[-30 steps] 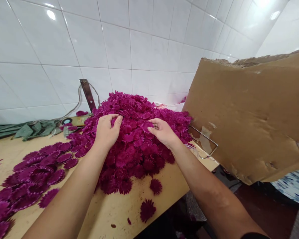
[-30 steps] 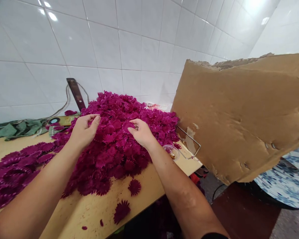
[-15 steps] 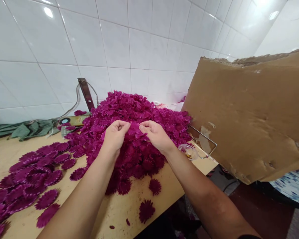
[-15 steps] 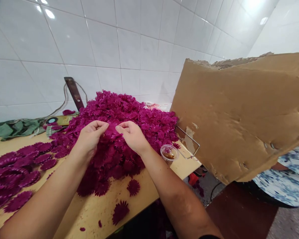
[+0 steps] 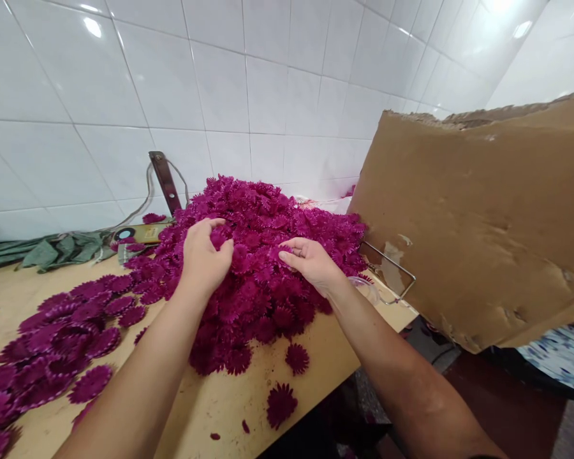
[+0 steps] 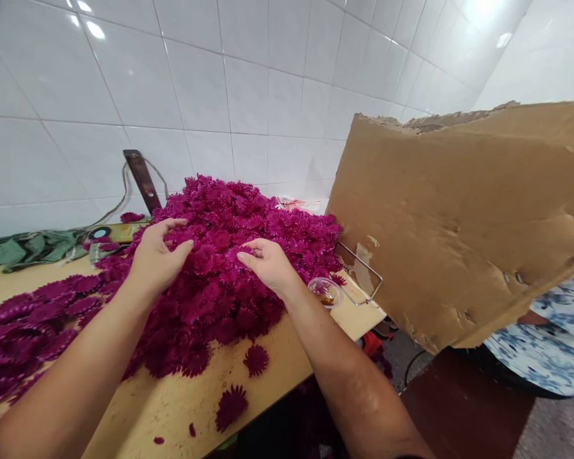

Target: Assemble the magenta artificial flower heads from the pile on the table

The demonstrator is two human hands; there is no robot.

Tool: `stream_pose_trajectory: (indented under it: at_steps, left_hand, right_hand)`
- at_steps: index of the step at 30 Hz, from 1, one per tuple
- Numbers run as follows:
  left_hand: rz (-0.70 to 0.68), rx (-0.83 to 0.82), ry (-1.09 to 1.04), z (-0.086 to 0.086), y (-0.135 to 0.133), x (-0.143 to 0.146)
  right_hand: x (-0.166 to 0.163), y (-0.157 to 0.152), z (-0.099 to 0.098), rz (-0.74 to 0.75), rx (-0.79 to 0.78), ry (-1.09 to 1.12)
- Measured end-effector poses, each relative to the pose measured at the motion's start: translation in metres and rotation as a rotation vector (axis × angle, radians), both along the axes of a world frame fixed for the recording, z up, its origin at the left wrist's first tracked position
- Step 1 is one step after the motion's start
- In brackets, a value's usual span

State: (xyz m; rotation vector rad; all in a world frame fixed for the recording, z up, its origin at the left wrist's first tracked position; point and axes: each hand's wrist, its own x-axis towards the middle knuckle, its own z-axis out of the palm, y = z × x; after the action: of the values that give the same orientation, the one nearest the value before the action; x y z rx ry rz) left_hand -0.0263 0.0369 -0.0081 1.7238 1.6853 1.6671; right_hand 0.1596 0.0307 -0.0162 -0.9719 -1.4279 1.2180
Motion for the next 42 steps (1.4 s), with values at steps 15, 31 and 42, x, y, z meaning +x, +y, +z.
stream_pose_trajectory:
  at_steps: [15, 31, 42]
  left_hand:
    - [0.019, -0.091, -0.509, 0.004, -0.006, 0.016]
    - [-0.105, -0.080, -0.120, -0.001, -0.012, 0.030]
    - [0.300, -0.016, -0.122, 0.010, 0.020, -0.017]
  right_hand:
    - [-0.007, -0.018, -0.002, 0.183, -0.010, 0.054]
    - [-0.010, -0.023, -0.002, 0.251, -0.022, 0.057]
    - [0.005, -0.027, -0.002, 0.086, 0.056, -0.141]
